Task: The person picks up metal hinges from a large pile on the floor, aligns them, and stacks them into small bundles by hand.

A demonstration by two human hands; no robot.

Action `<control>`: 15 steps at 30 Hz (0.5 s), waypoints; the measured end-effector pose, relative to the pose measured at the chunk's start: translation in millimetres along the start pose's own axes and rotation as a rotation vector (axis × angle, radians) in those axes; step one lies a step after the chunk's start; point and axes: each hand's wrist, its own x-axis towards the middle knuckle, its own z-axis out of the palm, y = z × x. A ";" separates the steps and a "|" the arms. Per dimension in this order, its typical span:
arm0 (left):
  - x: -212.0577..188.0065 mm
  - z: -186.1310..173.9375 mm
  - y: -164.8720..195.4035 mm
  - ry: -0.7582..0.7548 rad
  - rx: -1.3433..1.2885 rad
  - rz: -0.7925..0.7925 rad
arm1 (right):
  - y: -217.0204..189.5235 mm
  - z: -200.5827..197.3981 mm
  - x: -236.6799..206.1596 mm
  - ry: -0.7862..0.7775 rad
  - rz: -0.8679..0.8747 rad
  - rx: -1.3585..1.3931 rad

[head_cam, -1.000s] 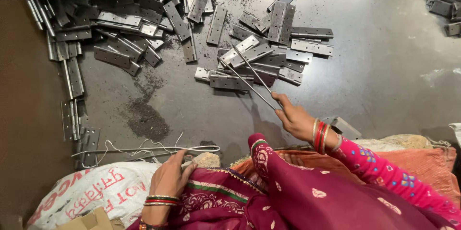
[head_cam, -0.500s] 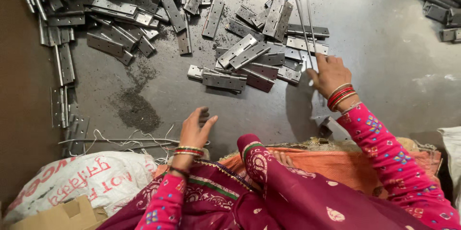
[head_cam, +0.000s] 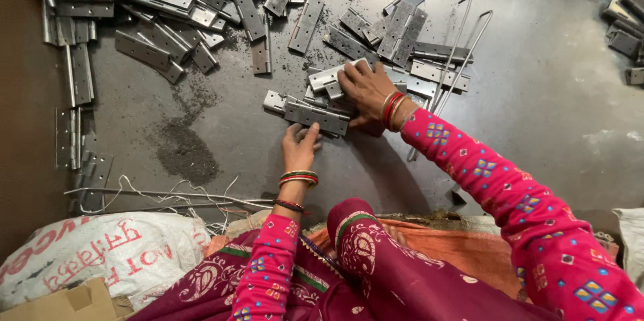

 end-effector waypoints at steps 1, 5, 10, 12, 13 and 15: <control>-1.4 0.6 2.0 0.011 0.035 0.013 | 2.8 -4.5 4.4 -0.026 0.016 0.008; -11.5 5.9 9.7 0.007 0.119 0.032 | 39.1 -21.1 57.8 -0.071 0.095 0.306; -17.1 7.7 21.5 -0.010 0.179 0.048 | 29.4 -1.5 108.9 0.215 0.378 0.019; -18.7 7.9 25.6 -0.019 0.188 0.033 | 22.4 -1.1 114.1 0.305 0.377 0.001; -20.2 8.3 27.3 -0.022 0.197 0.045 | 21.3 0.6 113.3 0.256 0.361 0.087; -22.5 9.3 31.1 -0.016 0.213 0.073 | 24.0 2.2 105.8 0.261 0.316 0.196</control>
